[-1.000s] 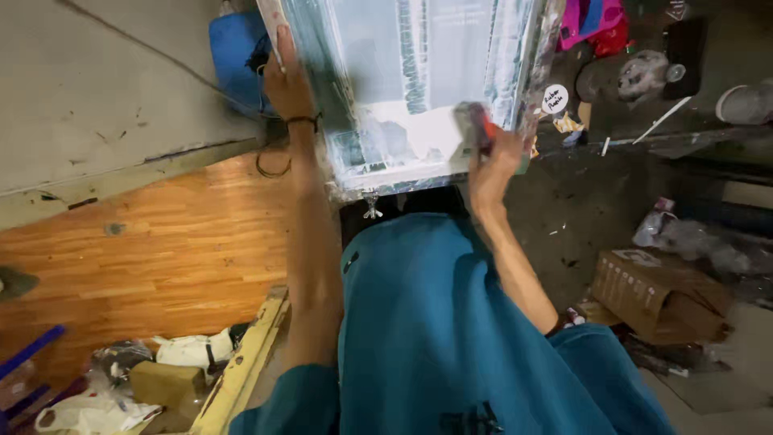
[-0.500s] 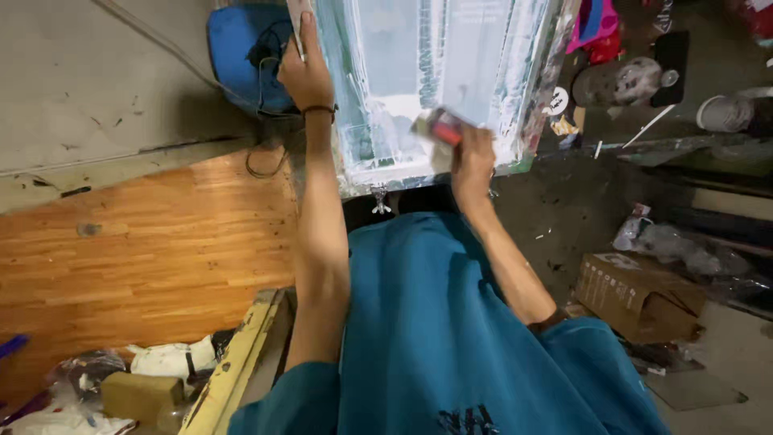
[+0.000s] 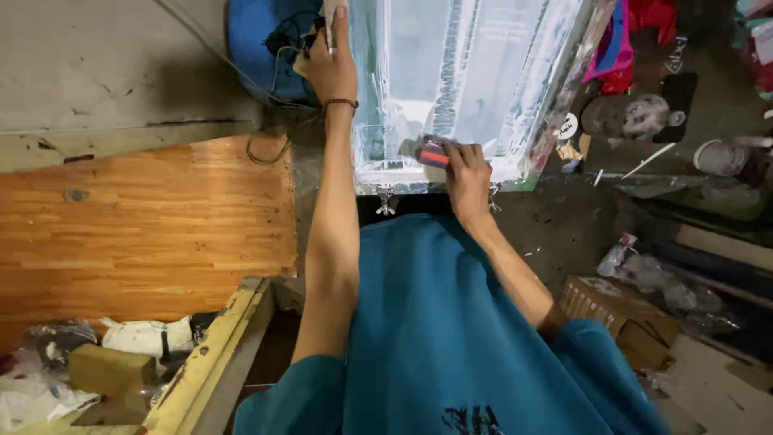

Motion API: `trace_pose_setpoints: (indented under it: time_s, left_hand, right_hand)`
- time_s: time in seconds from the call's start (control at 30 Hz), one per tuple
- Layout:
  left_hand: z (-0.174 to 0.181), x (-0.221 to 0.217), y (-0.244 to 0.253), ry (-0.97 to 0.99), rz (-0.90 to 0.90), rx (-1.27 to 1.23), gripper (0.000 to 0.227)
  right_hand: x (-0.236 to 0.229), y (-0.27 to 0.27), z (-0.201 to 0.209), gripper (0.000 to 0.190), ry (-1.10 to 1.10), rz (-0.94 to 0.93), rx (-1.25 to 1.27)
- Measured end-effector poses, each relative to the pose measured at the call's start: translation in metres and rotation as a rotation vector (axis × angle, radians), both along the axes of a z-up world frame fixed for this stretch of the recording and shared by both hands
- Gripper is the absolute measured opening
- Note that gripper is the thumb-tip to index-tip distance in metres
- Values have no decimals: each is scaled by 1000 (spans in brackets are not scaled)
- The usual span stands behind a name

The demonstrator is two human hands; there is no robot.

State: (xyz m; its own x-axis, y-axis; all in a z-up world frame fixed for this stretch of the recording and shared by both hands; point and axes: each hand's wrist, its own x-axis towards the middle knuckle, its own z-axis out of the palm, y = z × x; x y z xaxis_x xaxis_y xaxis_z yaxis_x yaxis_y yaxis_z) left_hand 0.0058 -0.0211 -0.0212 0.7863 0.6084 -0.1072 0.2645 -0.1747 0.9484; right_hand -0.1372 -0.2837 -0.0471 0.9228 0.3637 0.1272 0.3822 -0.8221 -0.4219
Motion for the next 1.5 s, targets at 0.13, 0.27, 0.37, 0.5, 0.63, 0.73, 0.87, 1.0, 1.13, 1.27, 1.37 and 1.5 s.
trace_pose_setpoints:
  time_s: [0.13,0.27,0.37,0.5,0.63,0.73,0.87,1.0,1.13,1.27,1.37,1.5]
  left_hand:
    - [6,0,0,17,-9,33,73]
    - [10,0,0,-66,-43,40,65]
    - [6,2,-1,-76,-24,56,66]
    - [-2,2,-2,45,0,2,72]
    - [1,6,1,65,15,92,63]
    - [4,2,2,-9,-89,28,69]
    - [-6,2,-1,-16,-57,39,75]
    - [-14,6,-1,-61,-10,101,62]
    - [-15,4,2,54,-56,126,68]
    - [-18,5,6,-33,-83,136,67]
    - [-23,6,8,-77,-60,201,57]
    - [-35,9,12,-74,-57,243,48]
  right_hand:
    - [37,19,23,52,-69,-28,23]
    - [53,38,7,46,-185,64,-56]
    - [19,15,-2,50,-120,210,-189]
    - [15,-2,17,51,37,231,-100]
    - [58,46,32,35,-115,163,68]
    - [58,57,10,38,-203,178,-138]
    - [14,3,-2,35,-160,388,-232]
    - [22,-35,33,45,199,224,112]
    - [66,-13,38,49,-136,28,-10]
    - [55,-8,7,43,-198,15,-86]
    - [15,-21,5,40,-100,108,-101]
    - [-13,-37,27,58,137,-32,59]
